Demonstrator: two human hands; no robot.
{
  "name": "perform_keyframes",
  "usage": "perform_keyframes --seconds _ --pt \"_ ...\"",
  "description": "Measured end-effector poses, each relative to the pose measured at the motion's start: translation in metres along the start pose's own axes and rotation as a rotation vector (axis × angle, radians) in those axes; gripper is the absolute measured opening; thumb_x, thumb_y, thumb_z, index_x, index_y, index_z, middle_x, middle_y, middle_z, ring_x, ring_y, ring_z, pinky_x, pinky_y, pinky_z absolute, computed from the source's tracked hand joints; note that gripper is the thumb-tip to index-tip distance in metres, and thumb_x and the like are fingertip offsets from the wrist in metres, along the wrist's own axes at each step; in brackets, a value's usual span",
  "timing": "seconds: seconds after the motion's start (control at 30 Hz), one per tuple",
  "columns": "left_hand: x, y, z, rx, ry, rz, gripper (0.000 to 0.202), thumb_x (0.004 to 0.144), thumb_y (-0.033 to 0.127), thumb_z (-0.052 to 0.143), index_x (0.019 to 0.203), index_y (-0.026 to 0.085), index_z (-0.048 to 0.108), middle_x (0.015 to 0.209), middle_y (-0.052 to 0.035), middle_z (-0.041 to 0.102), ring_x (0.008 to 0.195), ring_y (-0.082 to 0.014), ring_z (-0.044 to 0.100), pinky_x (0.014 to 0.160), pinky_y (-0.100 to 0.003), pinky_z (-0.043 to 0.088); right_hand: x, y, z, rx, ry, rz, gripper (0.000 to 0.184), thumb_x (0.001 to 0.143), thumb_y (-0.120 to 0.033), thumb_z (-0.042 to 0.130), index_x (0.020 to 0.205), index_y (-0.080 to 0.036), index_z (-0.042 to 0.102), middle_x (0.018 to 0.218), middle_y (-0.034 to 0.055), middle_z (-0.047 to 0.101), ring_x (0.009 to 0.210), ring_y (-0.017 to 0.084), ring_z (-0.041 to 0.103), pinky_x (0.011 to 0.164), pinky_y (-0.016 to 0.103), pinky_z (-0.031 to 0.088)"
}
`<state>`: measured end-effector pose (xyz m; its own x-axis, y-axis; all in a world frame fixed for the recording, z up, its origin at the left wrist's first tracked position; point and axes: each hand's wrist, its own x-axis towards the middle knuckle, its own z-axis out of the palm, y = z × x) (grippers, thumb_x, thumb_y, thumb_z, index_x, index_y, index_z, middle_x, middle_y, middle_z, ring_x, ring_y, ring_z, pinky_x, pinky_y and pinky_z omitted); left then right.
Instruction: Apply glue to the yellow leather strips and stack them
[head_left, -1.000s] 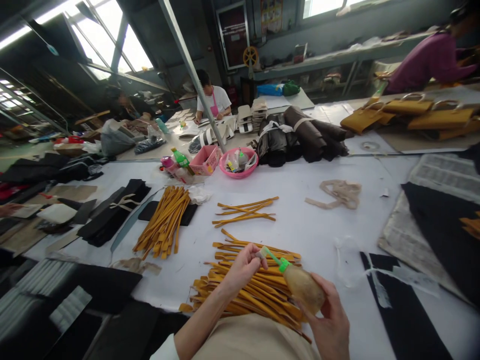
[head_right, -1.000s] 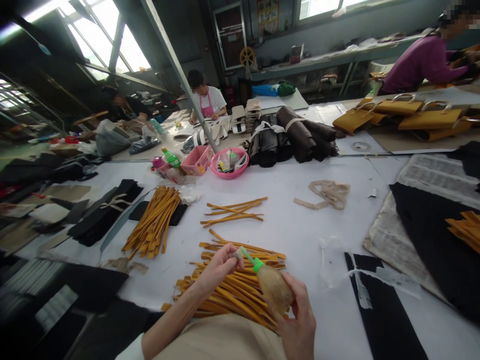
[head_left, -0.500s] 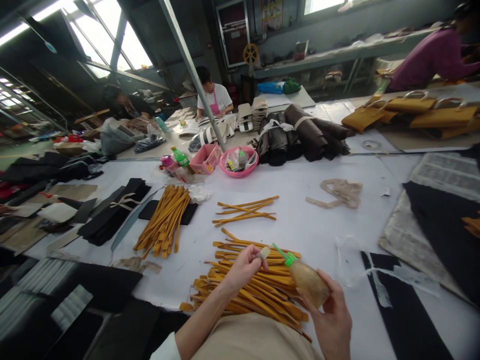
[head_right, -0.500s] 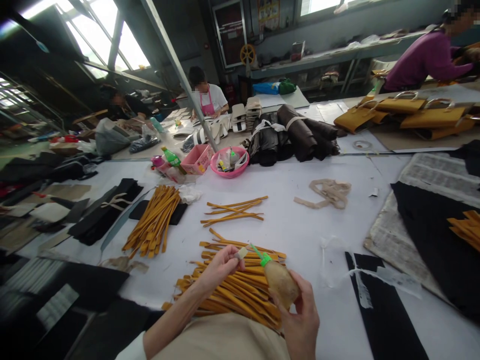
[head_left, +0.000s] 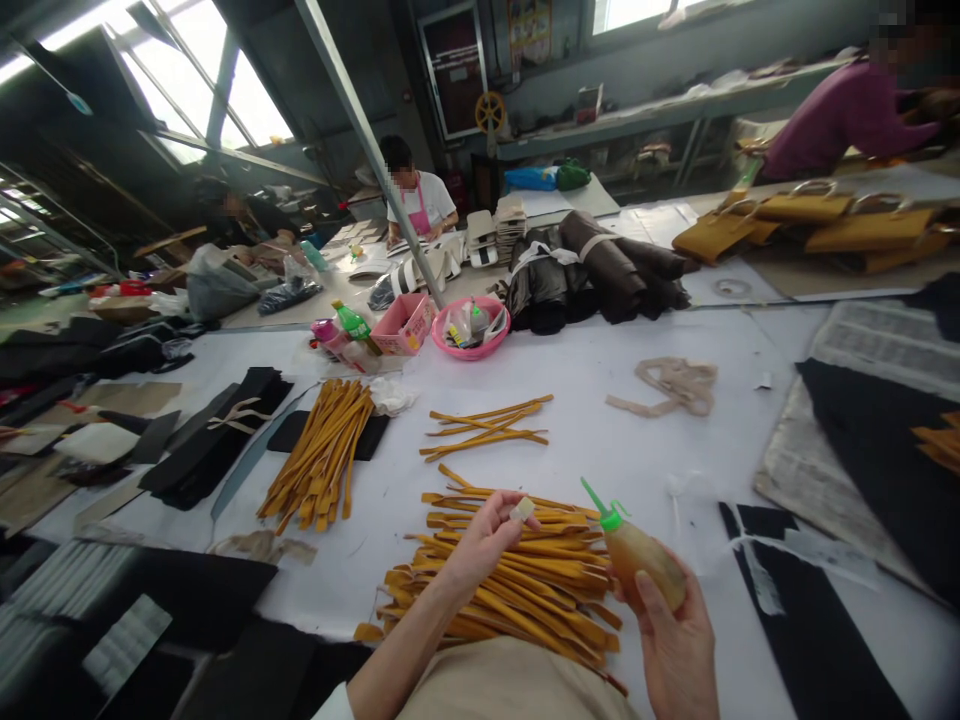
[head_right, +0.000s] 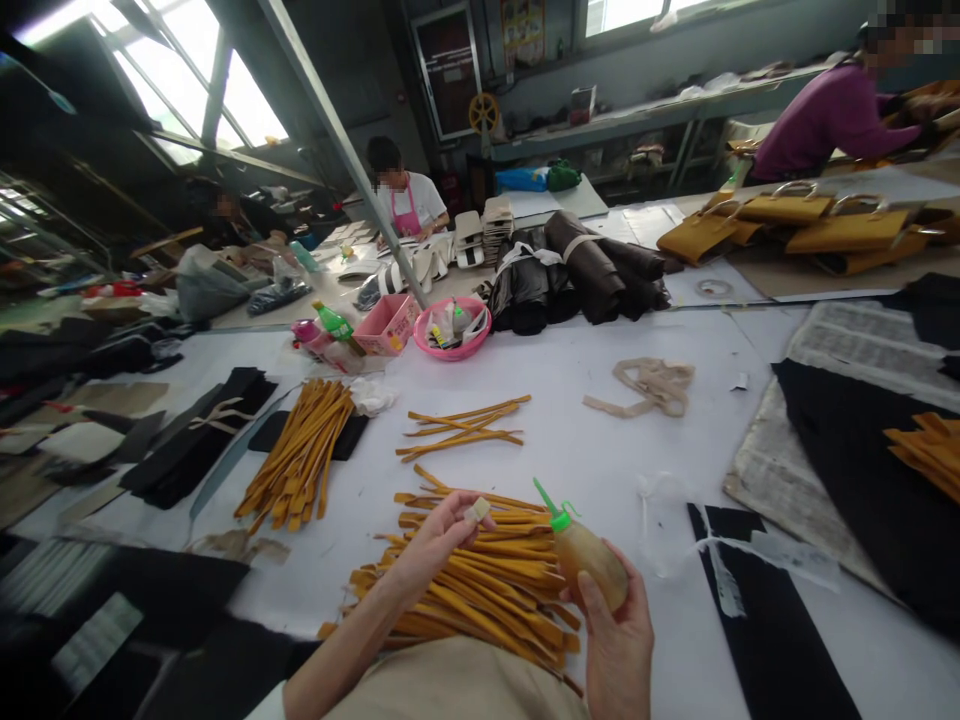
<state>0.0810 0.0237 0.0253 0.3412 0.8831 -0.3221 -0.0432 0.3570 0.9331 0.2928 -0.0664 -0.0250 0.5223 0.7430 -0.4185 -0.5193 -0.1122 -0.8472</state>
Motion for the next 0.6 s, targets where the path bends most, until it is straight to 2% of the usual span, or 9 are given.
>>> perform_keyframes --seconds 0.17,0.3,0.47,0.6 --pt "0.008 -0.010 -0.002 0.033 0.013 0.074 0.051 0.090 0.052 0.061 0.125 0.015 0.053 0.101 -0.0098 0.070 0.074 -0.0134 0.054 0.071 -0.027 0.041 0.011 -0.010 -0.016 0.069 0.068 0.009 0.059 0.067 -0.037 0.086 0.118 -0.025 0.060 0.111 0.0067 0.071 0.079 0.023 0.073 0.062 0.029 0.057" --pt "0.015 -0.013 -0.005 0.092 0.076 0.110 0.052 0.092 0.050 0.059 0.130 0.016 0.051 0.092 -0.0084 0.072 0.057 -0.0091 0.043 0.056 -0.024 0.036 0.020 -0.017 -0.029 0.129 0.133 0.018 0.056 0.066 -0.035 0.088 0.114 -0.024 0.062 0.108 0.0062 0.072 0.078 0.024 0.074 0.062 0.027 0.058" --pt "0.035 0.012 -0.006 0.211 0.161 0.210 0.052 0.093 0.042 0.059 0.138 0.021 0.046 0.098 -0.0077 0.073 0.051 -0.0072 0.035 0.048 -0.022 0.031 0.032 -0.019 -0.047 0.190 0.189 0.000 0.054 0.067 -0.035 0.087 0.115 -0.024 0.063 0.107 0.0055 0.072 0.078 0.024 0.074 0.060 0.026 0.058" --pt "0.067 0.039 -0.013 0.362 0.201 0.297 0.054 0.092 0.037 0.059 0.141 0.023 0.045 0.096 -0.0051 0.073 0.050 -0.0081 0.035 0.048 -0.022 0.032 0.043 -0.018 -0.061 0.246 0.252 -0.030 0.048 0.069 -0.036 0.086 0.110 -0.025 0.064 0.104 0.0023 0.073 0.079 0.021 0.074 0.062 0.026 0.058"
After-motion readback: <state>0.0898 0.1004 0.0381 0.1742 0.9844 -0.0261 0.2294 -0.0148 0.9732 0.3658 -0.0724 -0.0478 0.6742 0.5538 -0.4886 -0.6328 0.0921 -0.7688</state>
